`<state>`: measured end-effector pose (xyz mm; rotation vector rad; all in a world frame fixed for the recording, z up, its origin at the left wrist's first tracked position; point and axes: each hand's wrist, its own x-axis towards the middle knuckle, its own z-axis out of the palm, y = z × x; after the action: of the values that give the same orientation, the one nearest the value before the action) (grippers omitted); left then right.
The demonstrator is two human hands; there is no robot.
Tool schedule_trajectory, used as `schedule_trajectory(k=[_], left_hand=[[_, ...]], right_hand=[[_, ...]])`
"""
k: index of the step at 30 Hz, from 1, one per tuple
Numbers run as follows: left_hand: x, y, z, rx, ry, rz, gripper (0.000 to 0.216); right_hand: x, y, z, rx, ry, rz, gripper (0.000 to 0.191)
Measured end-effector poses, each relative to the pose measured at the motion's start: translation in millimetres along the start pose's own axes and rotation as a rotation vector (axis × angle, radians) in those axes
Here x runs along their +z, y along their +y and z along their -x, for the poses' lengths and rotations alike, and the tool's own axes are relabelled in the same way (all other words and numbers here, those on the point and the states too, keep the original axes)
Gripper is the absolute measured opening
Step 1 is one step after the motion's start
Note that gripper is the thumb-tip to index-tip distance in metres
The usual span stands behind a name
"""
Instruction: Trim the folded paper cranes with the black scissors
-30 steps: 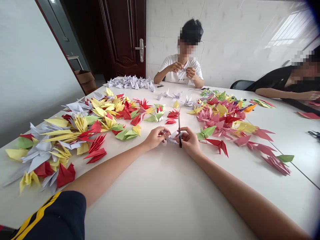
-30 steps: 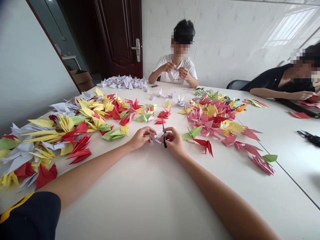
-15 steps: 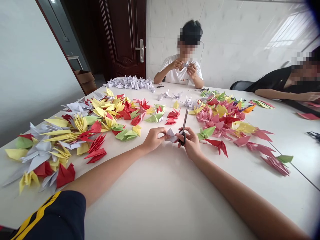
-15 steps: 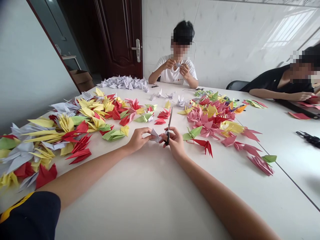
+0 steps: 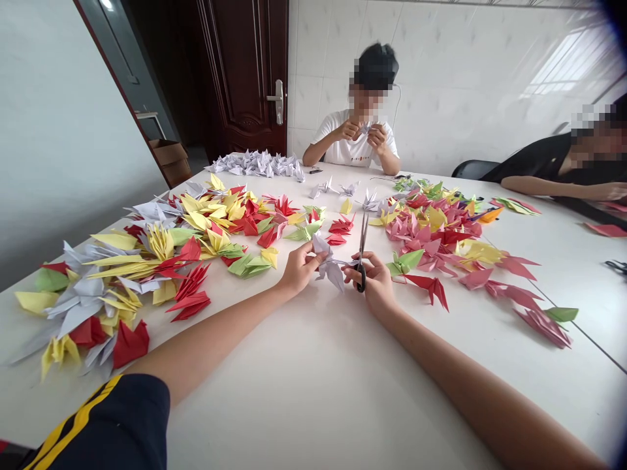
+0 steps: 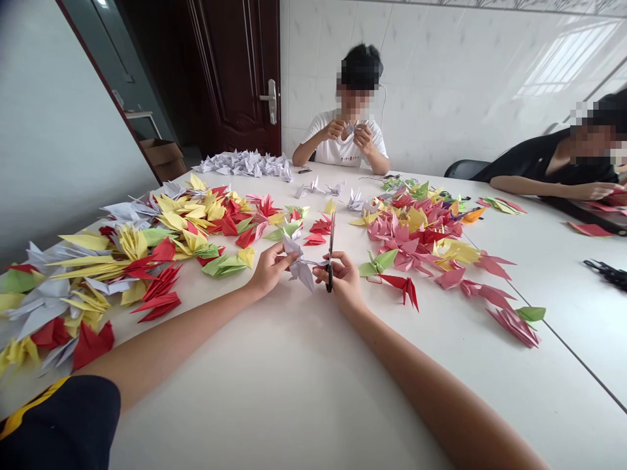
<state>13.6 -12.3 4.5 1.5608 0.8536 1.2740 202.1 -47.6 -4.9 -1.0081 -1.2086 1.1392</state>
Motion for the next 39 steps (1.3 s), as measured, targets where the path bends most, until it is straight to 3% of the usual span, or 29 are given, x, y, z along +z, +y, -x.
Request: schedule_trajectory(k=[8, 13, 17, 24, 39], left_hand=[[-2.0, -1.2, -0.8, 0.043, 0.044, -0.019, 0.038], [-2.1, -2.8, -0.9, 0.036, 0.091, -0.018, 0.038], [-0.7, -1.4, -0.6, 0.025, 0.084, 0.007, 0.041], [2.5, -4.0, 0.1, 0.008, -0.002, 0.037, 0.04], [-5.2, -4.4, -1.4, 0.041, 0.024, -0.13, 0.034]], right_hand=[[1.5, 2.0, -0.6, 0.082, -0.061, -0.09, 0.042], [0.2, 4.9, -2.9, 0.073, 0.084, -0.126, 0.049], [0.5, 4.6, -1.6, 0.013, 0.153, -0.073, 0.042], [4.7, 3.1, 2.9, 0.039, -0.012, 0.008, 0.04], [3.7, 1.2, 3.2, 0.044, -0.003, 0.048, 0.036]])
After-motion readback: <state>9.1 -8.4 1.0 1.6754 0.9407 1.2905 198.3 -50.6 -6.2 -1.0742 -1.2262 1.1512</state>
